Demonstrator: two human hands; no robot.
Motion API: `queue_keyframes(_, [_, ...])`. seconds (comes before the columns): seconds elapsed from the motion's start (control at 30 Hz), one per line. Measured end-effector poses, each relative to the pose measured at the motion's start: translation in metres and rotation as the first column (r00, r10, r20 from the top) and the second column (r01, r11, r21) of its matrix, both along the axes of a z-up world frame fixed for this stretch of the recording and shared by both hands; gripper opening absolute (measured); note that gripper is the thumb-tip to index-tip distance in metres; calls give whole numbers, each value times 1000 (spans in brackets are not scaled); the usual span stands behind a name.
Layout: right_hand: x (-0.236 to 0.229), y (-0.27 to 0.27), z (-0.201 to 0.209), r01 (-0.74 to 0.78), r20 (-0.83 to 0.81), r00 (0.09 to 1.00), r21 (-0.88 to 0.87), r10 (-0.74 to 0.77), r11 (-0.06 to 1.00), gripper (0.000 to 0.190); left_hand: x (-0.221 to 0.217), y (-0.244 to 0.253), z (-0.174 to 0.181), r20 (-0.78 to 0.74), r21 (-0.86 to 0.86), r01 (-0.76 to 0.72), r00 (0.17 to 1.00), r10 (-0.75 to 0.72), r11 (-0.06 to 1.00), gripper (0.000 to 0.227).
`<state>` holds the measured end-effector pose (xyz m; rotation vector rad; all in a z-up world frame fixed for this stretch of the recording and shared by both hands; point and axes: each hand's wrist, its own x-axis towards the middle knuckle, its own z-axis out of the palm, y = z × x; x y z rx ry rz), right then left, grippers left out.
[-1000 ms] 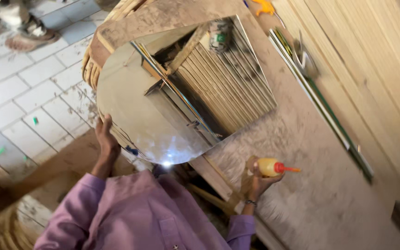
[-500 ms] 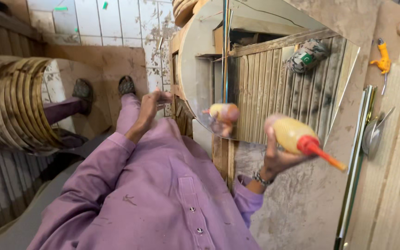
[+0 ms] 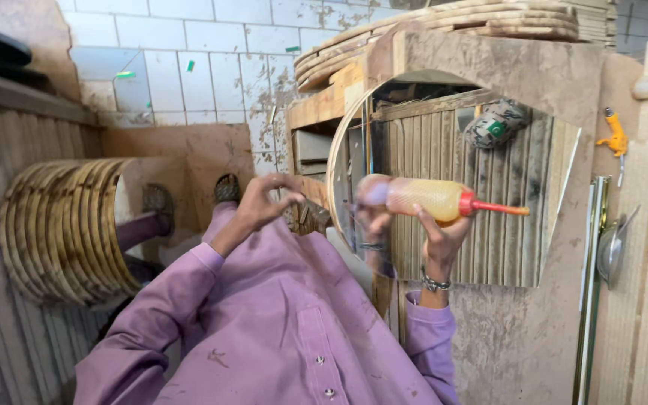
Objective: The person applies glue from a squeeze bottle along the edges of a large circular mirror frame. They repeatedly reposition the mirror and continue applying glue to different sections of the frame.
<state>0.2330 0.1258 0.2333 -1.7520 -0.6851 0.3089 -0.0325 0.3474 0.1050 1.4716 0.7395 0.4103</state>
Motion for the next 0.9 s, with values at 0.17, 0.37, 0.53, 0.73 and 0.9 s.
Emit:
queue_keyframes(0.17, [-44,63,8,-118,-556,746,430,366,895,91,44,13,77,420,506,-112,898,-130,855,121])
queue_keyframes(0.37, [-77,124,3,-307,-752,278,519,597,798,72,69,-4,106,846,-237,-310,401,352,921,100])
queue_keyframes(0.53, [-32,144,19,-617,-802,405,115,440,778,83,59,35,87,768,-315,-389,431,474,865,92])
queue_keyframes(0.73, [30,159,37,-318,-73,932,-635,355,704,78,81,95,77,765,-154,-309,564,311,939,96])
queue_keyframes(0.9, [59,195,44,-180,127,863,-828,489,531,94,118,113,69,852,-109,-104,503,147,989,77])
